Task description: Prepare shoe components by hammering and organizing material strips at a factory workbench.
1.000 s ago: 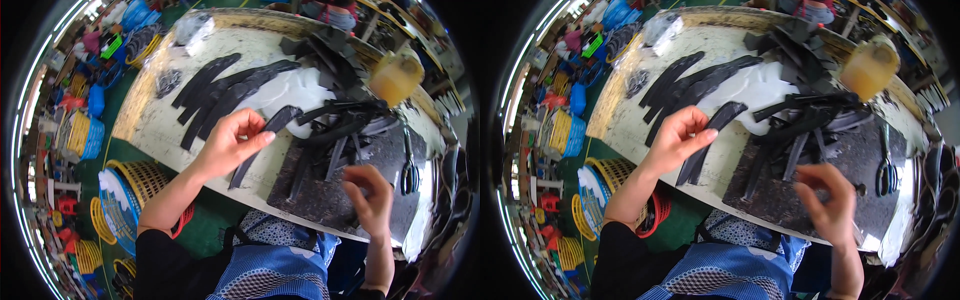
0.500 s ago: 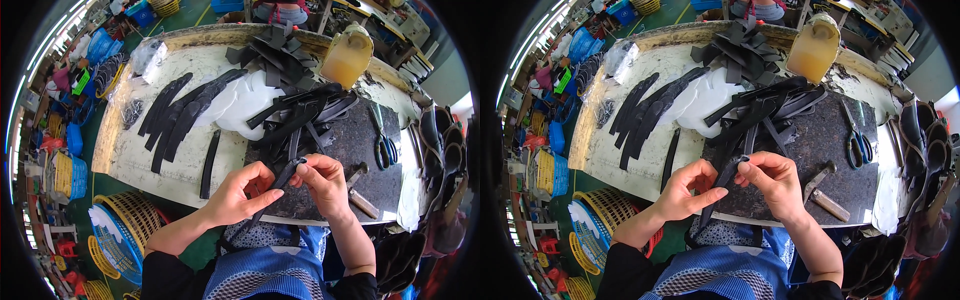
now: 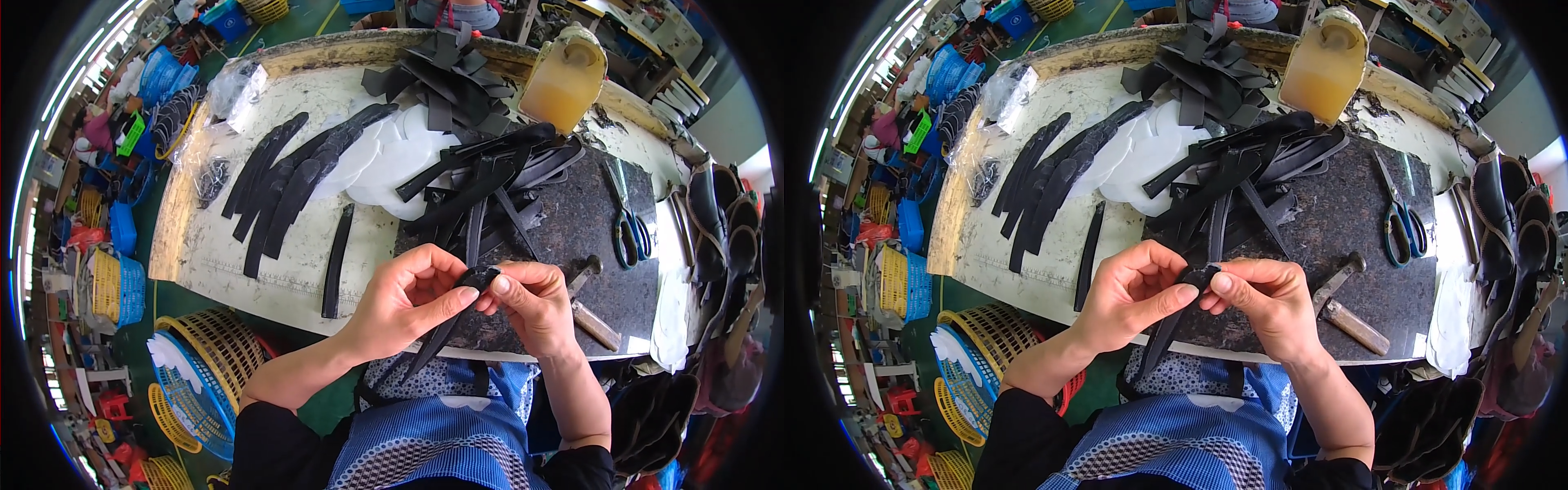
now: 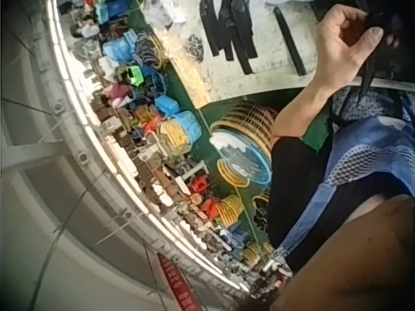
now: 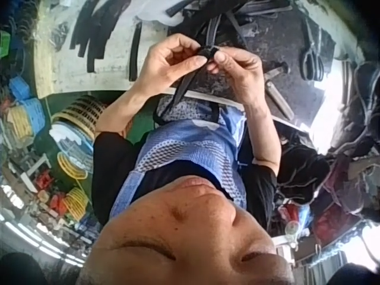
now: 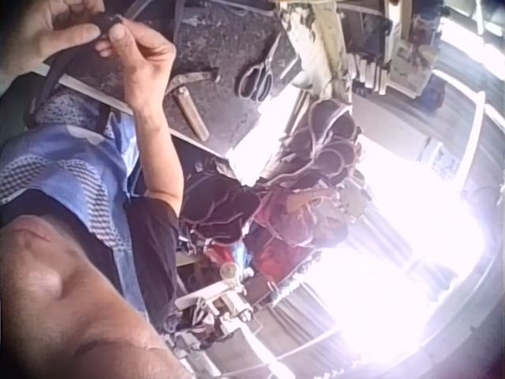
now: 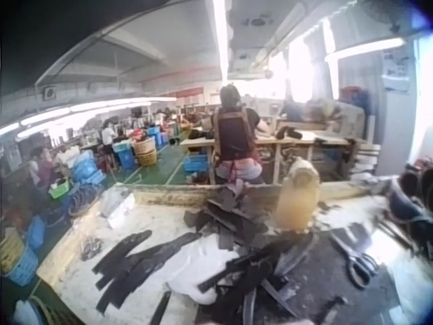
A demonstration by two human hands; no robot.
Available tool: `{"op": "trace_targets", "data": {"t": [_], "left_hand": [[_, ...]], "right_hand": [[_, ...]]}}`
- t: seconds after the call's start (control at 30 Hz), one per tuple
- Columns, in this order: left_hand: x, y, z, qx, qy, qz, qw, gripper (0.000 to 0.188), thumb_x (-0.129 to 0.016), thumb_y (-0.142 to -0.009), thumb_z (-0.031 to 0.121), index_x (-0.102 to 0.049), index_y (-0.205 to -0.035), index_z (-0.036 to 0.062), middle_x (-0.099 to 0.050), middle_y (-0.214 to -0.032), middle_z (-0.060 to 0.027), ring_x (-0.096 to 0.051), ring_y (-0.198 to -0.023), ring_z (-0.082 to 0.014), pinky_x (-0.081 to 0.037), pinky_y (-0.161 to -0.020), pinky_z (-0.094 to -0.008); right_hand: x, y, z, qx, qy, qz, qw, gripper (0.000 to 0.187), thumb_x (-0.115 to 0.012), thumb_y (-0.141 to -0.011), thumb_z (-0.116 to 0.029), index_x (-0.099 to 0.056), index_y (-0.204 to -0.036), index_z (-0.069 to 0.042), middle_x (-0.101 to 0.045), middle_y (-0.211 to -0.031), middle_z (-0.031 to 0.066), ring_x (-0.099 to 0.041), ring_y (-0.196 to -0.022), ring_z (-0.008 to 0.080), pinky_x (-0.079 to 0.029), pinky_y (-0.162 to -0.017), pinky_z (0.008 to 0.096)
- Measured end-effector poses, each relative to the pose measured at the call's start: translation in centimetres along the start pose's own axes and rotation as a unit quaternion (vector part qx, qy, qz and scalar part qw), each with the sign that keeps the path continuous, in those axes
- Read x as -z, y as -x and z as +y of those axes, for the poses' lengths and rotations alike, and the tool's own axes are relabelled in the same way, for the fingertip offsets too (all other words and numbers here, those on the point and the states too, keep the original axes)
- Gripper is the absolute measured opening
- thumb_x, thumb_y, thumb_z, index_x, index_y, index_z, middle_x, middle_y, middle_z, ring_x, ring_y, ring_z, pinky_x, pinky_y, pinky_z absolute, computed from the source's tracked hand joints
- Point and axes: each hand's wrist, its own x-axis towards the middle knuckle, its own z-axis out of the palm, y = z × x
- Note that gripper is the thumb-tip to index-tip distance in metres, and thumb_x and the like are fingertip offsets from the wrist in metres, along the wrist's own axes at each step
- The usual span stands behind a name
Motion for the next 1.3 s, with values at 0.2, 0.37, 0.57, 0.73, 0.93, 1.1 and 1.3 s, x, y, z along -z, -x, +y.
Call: {"op": "trace_targets", "data": {"t": [0.2,0.37,0.57,0.73,0.93,1.1,1.3], "left_hand": [[0.0,0.1,0.1,0.006,-0.016,-0.014,1.0,0.019,-0.074,-0.093,0.009,-0.062,-0.106,0.0015,-0.069,-0.093,-0.0014,-0.065,-0.082,-0.0038,-0.053,-0.073,-0.0186],[-0.6,0.2,-0.1,0.003,-0.06,-0.042,0.997,0.025,-0.078,-0.088,0.006,-0.062,-0.108,0.0027,-0.069,-0.094,-0.0026,-0.066,-0.083,-0.0066,-0.055,-0.076,-0.0216],[-1.8,-0.5,-1.1,0.024,-0.035,-0.051,0.998,0.044,-0.073,-0.091,0.003,-0.048,-0.128,0.0045,-0.062,-0.094,-0.0019,-0.063,-0.086,-0.0059,-0.053,-0.071,-0.0205],[-2.5,-0.7,-1.9,0.043,-0.052,-0.056,0.996,0.052,-0.07,-0.093,0.002,-0.042,-0.136,0.005,-0.059,-0.089,-0.0019,-0.06,-0.079,-0.0057,-0.051,-0.064,-0.0205],[-3.2,-0.6,-1.7,0.01,-0.101,-0.099,0.99,0.063,-0.072,-0.09,-0.003,-0.037,-0.141,0.006,-0.06,-0.093,-0.0029,-0.062,-0.084,-0.0071,-0.053,-0.071,-0.021],[-3.4,-0.4,-1.1,-0.009,-0.106,-0.112,0.988,0.062,-0.072,-0.089,-0.003,-0.038,-0.141,0.0056,-0.059,-0.09,-0.0027,-0.061,-0.084,-0.0071,-0.053,-0.073,-0.022],[-3.8,-0.1,-0.9,0.021,-0.047,-0.104,0.993,0.061,-0.073,-0.089,-0.002,-0.039,-0.139,0.0056,-0.056,-0.084,-0.0015,-0.056,-0.076,-0.0052,-0.051,-0.069,-0.0193]], "right_hand": [[0.3,0.1,-0.4,0.006,0.024,-0.017,1.0,0.012,-0.071,-0.093,-0.004,-0.075,-0.101,0.004,-0.073,-0.088,0.0113,-0.07,-0.077,0.0146,-0.057,-0.069,0.0253],[0.0,0.6,-0.3,0.05,0.069,0.005,0.996,0.006,-0.071,-0.091,0.001,-0.074,-0.095,0.004,-0.071,-0.085,0.0075,-0.067,-0.074,0.0107,-0.054,-0.067,0.0232],[1.0,1.7,-0.3,0.026,0.145,0.034,0.988,0.01,-0.071,-0.093,-0.005,-0.073,-0.098,0.003,-0.07,-0.084,0.0055,-0.065,-0.075,0.0092,-0.053,-0.067,0.0232],[2.4,2.5,-0.7,-0.037,0.093,0.053,0.994,0.023,-0.072,-0.094,-0.009,-0.07,-0.113,0.004,-0.072,-0.09,0.0066,-0.067,-0.08,0.0099,-0.056,-0.075,0.0244],[1.9,2.9,-1.1,-0.02,0.214,0.038,0.976,0.012,-0.073,-0.093,-0.01,-0.073,-0.097,0.001,-0.071,-0.085,0.0038,-0.065,-0.074,0.0068,-0.053,-0.069,0.0209],[1.6,3.4,-1.1,-0.032,0.148,0.064,0.986,0.019,-0.069,-0.098,-0.017,-0.074,-0.094,0.001,-0.069,-0.079,0.003,-0.063,-0.069,0.0066,-0.05,-0.062,0.0196],[2.2,3.0,-1.9,0.095,0.1,0.209,0.968,0.018,-0.065,-0.099,-0.016,-0.07,-0.089,-0.002,-0.067,-0.074,0.002,-0.054,-0.061,0.0048,-0.041,-0.058,0.0193]]}}
